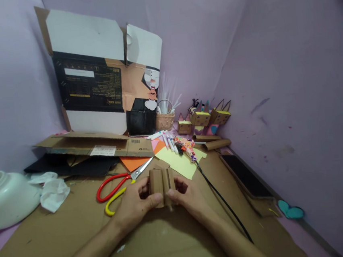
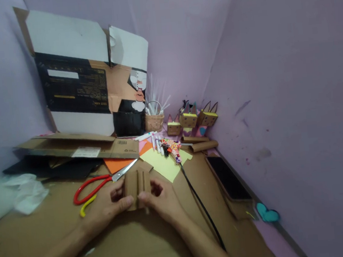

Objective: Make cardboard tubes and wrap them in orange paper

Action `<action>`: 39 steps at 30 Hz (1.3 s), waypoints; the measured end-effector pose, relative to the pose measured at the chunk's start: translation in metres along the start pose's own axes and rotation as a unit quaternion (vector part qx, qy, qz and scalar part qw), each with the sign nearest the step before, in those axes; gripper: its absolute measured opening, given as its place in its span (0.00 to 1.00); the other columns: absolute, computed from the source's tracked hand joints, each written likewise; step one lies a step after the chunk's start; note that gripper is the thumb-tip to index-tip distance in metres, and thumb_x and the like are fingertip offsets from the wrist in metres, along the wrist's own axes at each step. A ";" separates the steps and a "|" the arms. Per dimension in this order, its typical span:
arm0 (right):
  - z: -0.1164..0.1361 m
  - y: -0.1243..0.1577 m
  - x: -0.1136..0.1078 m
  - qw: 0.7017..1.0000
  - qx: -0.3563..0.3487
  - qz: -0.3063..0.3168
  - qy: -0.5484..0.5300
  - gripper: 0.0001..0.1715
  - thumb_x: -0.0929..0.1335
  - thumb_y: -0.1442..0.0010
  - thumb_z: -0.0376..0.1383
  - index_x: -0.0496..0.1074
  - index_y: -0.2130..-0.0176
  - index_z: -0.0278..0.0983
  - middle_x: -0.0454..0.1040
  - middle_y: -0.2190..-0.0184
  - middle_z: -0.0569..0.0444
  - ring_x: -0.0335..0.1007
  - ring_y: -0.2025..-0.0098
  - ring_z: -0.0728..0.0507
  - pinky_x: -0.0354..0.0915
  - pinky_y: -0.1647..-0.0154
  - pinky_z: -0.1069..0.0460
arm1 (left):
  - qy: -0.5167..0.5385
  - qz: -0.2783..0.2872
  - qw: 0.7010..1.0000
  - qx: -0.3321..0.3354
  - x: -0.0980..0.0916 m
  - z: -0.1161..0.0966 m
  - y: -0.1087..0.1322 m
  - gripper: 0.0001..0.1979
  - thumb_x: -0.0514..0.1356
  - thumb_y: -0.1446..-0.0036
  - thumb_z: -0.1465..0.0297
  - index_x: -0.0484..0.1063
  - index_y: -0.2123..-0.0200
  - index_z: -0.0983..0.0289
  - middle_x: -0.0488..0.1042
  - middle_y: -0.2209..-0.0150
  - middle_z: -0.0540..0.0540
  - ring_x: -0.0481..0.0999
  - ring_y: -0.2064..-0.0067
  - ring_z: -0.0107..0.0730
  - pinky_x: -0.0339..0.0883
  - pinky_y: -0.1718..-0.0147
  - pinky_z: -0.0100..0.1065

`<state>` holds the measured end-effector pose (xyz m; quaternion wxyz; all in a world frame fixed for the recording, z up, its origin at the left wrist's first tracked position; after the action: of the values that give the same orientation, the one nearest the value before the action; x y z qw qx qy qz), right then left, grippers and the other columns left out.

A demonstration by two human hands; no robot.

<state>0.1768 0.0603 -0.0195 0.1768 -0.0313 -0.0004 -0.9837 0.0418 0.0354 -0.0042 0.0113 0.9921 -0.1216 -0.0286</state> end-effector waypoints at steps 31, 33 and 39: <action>-0.007 0.004 -0.011 0.979 0.051 -0.132 -0.149 0.24 0.75 0.59 0.49 0.67 0.73 0.35 0.69 0.80 0.61 0.69 0.80 0.52 0.70 0.84 0.58 | -0.306 -0.199 0.930 0.042 -0.017 -0.015 0.023 0.16 0.56 0.47 0.58 0.71 0.63 0.65 0.73 0.70 0.55 0.71 0.72 0.34 0.63 0.74 0.32; -0.006 0.005 -0.011 0.977 0.040 -0.143 -0.156 0.23 0.75 0.59 0.49 0.69 0.73 0.34 0.70 0.80 0.61 0.69 0.79 0.51 0.71 0.83 0.58 | -0.205 -0.169 0.964 0.015 -0.011 -0.009 0.021 0.14 0.58 0.50 0.59 0.73 0.69 0.65 0.72 0.76 0.52 0.70 0.76 0.31 0.61 0.78 0.29; -0.006 0.009 -0.004 0.975 0.034 -0.134 -0.172 0.20 0.76 0.59 0.46 0.75 0.73 0.32 0.75 0.78 0.55 0.72 0.76 0.49 0.72 0.78 0.56 | -0.044 -0.178 0.981 -0.062 -0.007 0.000 0.015 0.19 0.62 0.58 0.60 0.78 0.66 0.68 0.66 0.87 0.46 0.61 0.85 0.23 0.52 0.86 0.25</action>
<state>0.1833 0.0527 -0.0258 0.0420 -0.1936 -0.0681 -0.9778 0.0319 0.0227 -0.0035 0.0624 0.9930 0.0591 -0.0816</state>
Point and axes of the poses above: each hand's wrist, its own y-axis away from the middle knuckle, its own x-axis out of the palm, z = x × y, the point moved 6 cm from there along -y, towards the middle knuckle
